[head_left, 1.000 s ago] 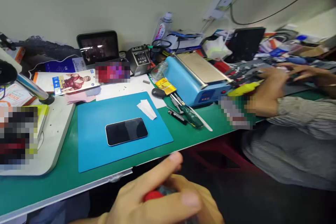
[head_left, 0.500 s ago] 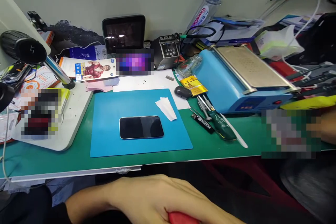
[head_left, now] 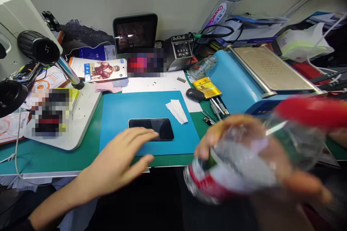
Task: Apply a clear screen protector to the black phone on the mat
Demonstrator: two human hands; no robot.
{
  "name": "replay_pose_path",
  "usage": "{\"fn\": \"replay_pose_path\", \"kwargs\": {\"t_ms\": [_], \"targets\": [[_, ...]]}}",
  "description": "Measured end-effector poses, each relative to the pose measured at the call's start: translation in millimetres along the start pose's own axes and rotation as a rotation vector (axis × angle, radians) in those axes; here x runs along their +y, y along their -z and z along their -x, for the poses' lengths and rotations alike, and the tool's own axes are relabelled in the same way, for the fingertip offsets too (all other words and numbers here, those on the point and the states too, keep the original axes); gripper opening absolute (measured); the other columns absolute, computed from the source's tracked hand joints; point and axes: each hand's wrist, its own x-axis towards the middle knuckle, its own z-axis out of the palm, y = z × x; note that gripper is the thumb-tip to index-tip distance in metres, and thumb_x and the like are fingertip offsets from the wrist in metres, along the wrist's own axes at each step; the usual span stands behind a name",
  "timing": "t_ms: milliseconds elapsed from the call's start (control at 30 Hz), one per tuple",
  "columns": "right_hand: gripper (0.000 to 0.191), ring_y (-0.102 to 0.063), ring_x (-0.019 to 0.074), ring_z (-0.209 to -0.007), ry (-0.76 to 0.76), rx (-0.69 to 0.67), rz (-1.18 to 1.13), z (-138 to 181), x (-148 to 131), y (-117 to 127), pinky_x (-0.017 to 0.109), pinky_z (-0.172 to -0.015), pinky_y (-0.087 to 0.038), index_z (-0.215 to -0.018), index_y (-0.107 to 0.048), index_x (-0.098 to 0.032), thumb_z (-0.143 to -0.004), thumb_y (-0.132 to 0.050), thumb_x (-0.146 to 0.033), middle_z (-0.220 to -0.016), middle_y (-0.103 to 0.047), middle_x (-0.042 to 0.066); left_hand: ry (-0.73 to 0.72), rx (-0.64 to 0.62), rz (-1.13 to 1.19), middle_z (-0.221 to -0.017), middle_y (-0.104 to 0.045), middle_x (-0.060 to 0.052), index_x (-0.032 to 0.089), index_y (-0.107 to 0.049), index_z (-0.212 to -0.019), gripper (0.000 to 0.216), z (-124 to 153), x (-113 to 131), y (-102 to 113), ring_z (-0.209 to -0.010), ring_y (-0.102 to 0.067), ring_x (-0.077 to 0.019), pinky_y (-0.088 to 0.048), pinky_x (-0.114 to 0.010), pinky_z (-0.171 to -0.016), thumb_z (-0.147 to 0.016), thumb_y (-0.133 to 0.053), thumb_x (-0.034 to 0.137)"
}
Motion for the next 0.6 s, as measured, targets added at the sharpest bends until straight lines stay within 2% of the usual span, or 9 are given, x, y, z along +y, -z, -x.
{"fn": "replay_pose_path", "kwargs": {"t_ms": [33, 100, 167, 200, 267, 333, 433, 500, 600], "targets": [[0.063, -0.068, 0.0232, -0.056, -0.063, 0.035, -0.151, -17, -1, 12, 0.038, -0.048, -0.059, -0.129, -0.063, -0.036, -0.091, -0.057, -0.085, -0.083, -0.068, 0.002, 0.044, 0.04, -0.144, -0.158, -0.061, -0.009, 0.028, -0.048, -0.158, 0.046, 4, -9, 4, -0.147, -0.058, -0.0268, -0.052, -0.048, -0.123, -0.113, -0.05, 0.039], [0.057, -0.075, 0.0266, -0.075, -0.053, 0.297, -0.135, -55, 1, 32, 0.043, -0.062, -0.065, -0.125, -0.065, -0.035, -0.085, -0.076, -0.076, -0.103, -0.071, 0.006, 0.063, 0.072, -0.398, -0.159, -0.058, -0.014, 0.024, -0.05, -0.155, 0.043, 7, -29, 9, -0.144, -0.059, -0.0314, -0.053, -0.054, -0.118, -0.114, -0.049, 0.036], [0.065, -0.076, 0.0316, -0.098, 0.027, 0.427, 0.063, -93, 11, 47, 0.052, -0.083, -0.066, -0.132, -0.059, -0.034, -0.085, -0.076, -0.076, -0.123, -0.07, 0.011, 0.052, 0.028, -0.57, -0.161, -0.054, -0.019, 0.019, -0.046, -0.157, 0.053, 5, -48, 12, -0.141, -0.059, -0.038, -0.054, -0.058, -0.112, -0.112, -0.053, 0.046], [0.066, -0.074, 0.033, -0.112, 0.034, 0.473, 0.171, -111, 18, 52, 0.053, -0.093, -0.063, -0.139, -0.052, -0.032, -0.092, -0.068, -0.075, -0.134, -0.067, 0.014, 0.041, -0.009, -0.619, -0.161, -0.053, -0.021, 0.017, -0.044, -0.158, 0.061, 3, -57, 13, -0.139, -0.06, -0.0394, -0.055, -0.058, -0.109, -0.11, -0.055, 0.054], [0.063, -0.068, 0.031, -0.125, -0.015, 0.52, 0.351, -142, 36, 56, 0.051, -0.098, -0.061, -0.15, -0.038, -0.026, -0.105, -0.05, -0.068, -0.148, -0.062, 0.019, 0.005, -0.067, -0.683, -0.159, -0.054, -0.022, 0.015, -0.044, -0.157, 0.073, -3, -69, 12, -0.137, -0.06, -0.0402, -0.053, -0.056, -0.108, -0.106, -0.057, 0.065], [0.063, -0.064, 0.0249, -0.13, -0.107, 0.518, 0.402, -167, 53, 55, 0.045, -0.106, -0.059, -0.154, -0.029, -0.02, -0.111, -0.04, -0.064, -0.157, -0.056, 0.021, -0.038, -0.1, -0.737, -0.154, -0.058, -0.022, 0.014, -0.05, -0.151, 0.07, -9, -77, 12, -0.132, -0.062, -0.0391, -0.052, -0.052, -0.105, -0.105, -0.057, 0.066], [0.067, -0.059, 0.0188, -0.135, -0.136, 0.495, 0.417, -196, 77, 48, 0.037, -0.115, -0.054, -0.153, -0.026, -0.013, -0.111, -0.049, -0.06, -0.157, -0.055, 0.022, -0.093, -0.112, -0.765, -0.141, -0.065, -0.019, 0.013, -0.058, -0.135, 0.055, -16, -85, 12, -0.117, -0.066, -0.0341, -0.051, -0.046, -0.096, -0.109, -0.053, 0.062], [0.064, -0.059, 0.0172, -0.135, -0.185, 0.529, 0.5, -210, 93, 44, 0.036, -0.114, -0.054, -0.153, -0.026, -0.013, -0.111, -0.054, -0.053, -0.156, -0.055, 0.022, -0.124, -0.091, -0.72, -0.134, -0.066, -0.018, 0.015, -0.06, -0.126, 0.052, -18, -91, 14, -0.109, -0.066, -0.0312, -0.051, -0.044, -0.091, -0.11, -0.049, 0.062], [0.064, -0.061, 0.0168, -0.131, -0.219, 0.588, 0.634, -226, 120, 44, 0.034, -0.111, -0.055, -0.152, -0.027, -0.01, -0.111, -0.056, -0.049, -0.153, -0.057, 0.025, -0.15, -0.037, -0.633, -0.132, -0.066, -0.016, 0.017, -0.06, -0.12, 0.05, -17, -100, 15, -0.107, -0.064, -0.0298, -0.05, -0.045, -0.092, -0.108, -0.051, 0.065]]}}
